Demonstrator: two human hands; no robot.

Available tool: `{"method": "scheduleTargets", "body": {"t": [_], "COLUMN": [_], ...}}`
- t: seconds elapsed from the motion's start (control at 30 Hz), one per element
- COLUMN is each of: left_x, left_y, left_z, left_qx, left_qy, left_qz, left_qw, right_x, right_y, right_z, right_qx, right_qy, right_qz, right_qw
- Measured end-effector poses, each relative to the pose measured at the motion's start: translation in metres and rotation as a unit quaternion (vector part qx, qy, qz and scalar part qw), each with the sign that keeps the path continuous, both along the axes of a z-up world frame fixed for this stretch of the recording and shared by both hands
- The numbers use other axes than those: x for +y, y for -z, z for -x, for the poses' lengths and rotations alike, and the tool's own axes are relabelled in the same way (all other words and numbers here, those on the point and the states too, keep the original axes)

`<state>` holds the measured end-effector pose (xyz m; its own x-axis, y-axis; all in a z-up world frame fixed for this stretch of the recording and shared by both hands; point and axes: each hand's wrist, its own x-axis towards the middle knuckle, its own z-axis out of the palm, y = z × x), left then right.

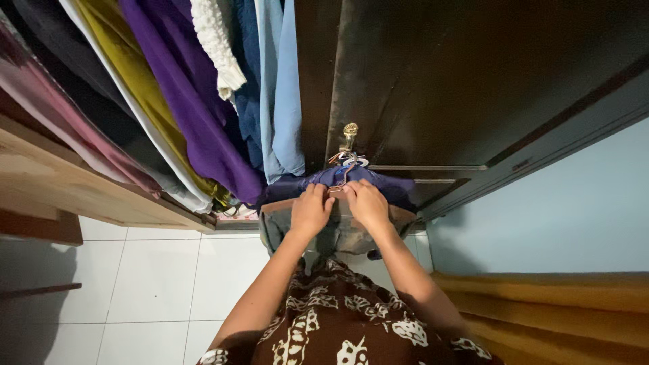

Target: The person removes several garments on hangers from a wardrobe, takes them off the hangers, folds them, and places them into an open suitcase.

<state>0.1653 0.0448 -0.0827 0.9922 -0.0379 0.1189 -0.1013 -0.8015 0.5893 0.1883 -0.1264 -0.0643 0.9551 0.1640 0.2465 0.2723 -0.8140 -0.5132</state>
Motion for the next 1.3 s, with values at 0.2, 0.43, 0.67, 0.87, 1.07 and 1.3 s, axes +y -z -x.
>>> {"method": "scheduleTargets", "body": {"t": [0.2, 0.43, 0.67, 0.87, 1.07, 1.3], "left_x": [-0.012, -0.015, -0.020, -0.013, 0.009, 0.034], "left_y": [-0.031, -0.058, -0.075, -0.073, -0.072, -0.088], "left_z": [0.037, 0.089, 0.168, 0.243, 0.296, 0.321], "left_qx": [-0.111, -0.137, -0.102, -0.094, -0.070, -0.071], "left_qy": [-0.020, -0.026, -0.039, -0.068, -0.103, -0.145], "left_qz": [-0.022, -0.030, -0.012, -0.009, 0.003, 0.012], "left_qw": [0.993, 0.990, 0.994, 0.993, 0.992, 0.987], "right_x": [0.000, 0.006, 0.003, 0.010, 0.026, 0.053], "right_y": [-0.019, -0.061, -0.082, -0.081, -0.078, -0.095], "right_z": [0.028, 0.090, 0.168, 0.239, 0.282, 0.299], "right_qx": [-0.070, -0.065, -0.041, -0.010, 0.022, 0.002], "right_qy": [0.034, 0.032, -0.003, -0.024, -0.067, -0.108], "right_qz": [0.067, 0.092, 0.069, 0.052, 0.052, 0.040], "right_qw": [0.995, 0.993, 0.997, 0.998, 0.996, 0.993]}}
